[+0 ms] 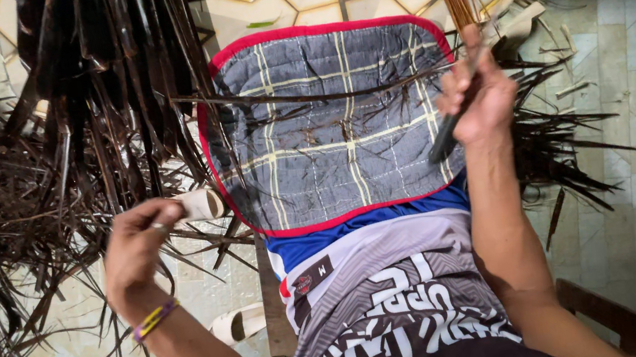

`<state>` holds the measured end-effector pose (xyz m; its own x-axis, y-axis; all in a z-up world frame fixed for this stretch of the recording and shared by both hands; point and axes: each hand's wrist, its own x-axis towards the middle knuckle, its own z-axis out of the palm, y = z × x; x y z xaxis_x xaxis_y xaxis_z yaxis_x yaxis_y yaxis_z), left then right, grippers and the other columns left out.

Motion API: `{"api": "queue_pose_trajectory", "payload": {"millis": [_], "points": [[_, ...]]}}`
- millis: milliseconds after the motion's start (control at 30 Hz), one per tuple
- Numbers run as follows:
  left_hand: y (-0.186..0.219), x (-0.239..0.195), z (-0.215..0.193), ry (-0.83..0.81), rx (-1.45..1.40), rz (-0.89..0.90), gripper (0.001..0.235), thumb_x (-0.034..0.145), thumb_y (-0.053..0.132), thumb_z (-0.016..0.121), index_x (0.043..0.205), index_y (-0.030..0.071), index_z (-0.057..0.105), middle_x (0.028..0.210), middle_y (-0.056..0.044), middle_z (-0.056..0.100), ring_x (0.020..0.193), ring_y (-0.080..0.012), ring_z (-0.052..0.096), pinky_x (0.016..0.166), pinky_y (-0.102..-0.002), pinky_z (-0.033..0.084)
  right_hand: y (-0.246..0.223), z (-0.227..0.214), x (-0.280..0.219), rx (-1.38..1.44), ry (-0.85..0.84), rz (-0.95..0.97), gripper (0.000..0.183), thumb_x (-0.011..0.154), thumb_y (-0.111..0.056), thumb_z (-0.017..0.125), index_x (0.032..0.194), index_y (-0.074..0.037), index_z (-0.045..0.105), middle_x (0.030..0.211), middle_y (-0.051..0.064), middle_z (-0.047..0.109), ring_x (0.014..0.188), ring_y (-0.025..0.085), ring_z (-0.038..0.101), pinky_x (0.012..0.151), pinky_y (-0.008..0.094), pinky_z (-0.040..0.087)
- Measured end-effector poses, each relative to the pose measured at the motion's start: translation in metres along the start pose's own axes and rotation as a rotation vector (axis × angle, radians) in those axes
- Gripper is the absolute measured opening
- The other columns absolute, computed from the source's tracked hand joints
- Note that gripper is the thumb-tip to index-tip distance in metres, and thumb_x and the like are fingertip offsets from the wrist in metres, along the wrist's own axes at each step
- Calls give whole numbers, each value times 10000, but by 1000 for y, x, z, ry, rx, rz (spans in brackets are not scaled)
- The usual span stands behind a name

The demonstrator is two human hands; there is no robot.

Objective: The person sits on the floor and repeatedly strips fibers from dried palm fronds using a knife. They hold each frond against a cushioned lap pad, pull the fibers off with one hand, and use the knife to scrape or cut the remaining material. The stripped fibers and frond pieces accumulate on the floor.

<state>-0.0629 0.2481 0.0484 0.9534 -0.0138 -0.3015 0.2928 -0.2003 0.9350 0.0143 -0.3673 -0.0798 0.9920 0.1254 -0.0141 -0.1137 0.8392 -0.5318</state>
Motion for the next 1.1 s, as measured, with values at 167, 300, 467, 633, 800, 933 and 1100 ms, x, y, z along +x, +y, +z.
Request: {"api": "queue_pose_trajectory", "payload": {"millis": [167,300,467,633,800,933,1100], "points": [[-45,-1,-37,206,-203,-12,97,1159,92,746,1140,60,836,757,53,525,665,-27,395,601,-195,311,-28,-26,-17,1,322,-165,393,1247,-489,640,1591,-349,771,759,8,679,680,204,678,550,319,579],[-61,9,-29,292,-340,-23,124,1195,120,748,1121,50,818,689,43,444,548,-29,343,508,-189,281,-30,-34,-17,23,473,-240,353,1220,-534,677,1503,-384,825,780,15,659,702,213,662,584,307,571],[-21,19,1,416,-393,-278,130,1219,131,686,1195,124,814,964,64,693,706,-11,508,581,-161,382,-48,-5,-15,80,815,-445,426,1140,-451,734,1519,-283,831,692,-24,604,546,154,540,480,292,390],[-13,44,87,237,-386,-284,188,1166,-21,668,1222,80,816,1197,-41,766,692,-30,617,537,-151,522,1,44,-17,8,342,-378,495,1244,-398,636,1660,-146,731,808,-3,744,599,150,632,492,285,453],[-15,51,211,-184,-588,-361,223,1081,267,815,1058,45,809,726,-60,559,585,-132,538,484,-226,365,70,147,-13,-385,-281,391,756,1078,-109,750,1792,-162,509,536,38,586,435,147,594,386,261,520],[-17,60,247,-419,-623,-317,326,1195,386,686,955,164,692,751,27,384,515,-85,351,419,-227,228,106,125,-18,-415,-55,417,417,1073,-90,782,1485,-142,812,748,196,780,451,206,664,316,274,494],[35,50,239,-512,-330,-9,311,1210,248,700,928,121,725,707,62,442,596,-73,392,539,-237,312,93,128,-20,-335,-31,431,364,1104,-124,762,1455,-175,845,646,210,678,436,255,652,325,298,530]]}}
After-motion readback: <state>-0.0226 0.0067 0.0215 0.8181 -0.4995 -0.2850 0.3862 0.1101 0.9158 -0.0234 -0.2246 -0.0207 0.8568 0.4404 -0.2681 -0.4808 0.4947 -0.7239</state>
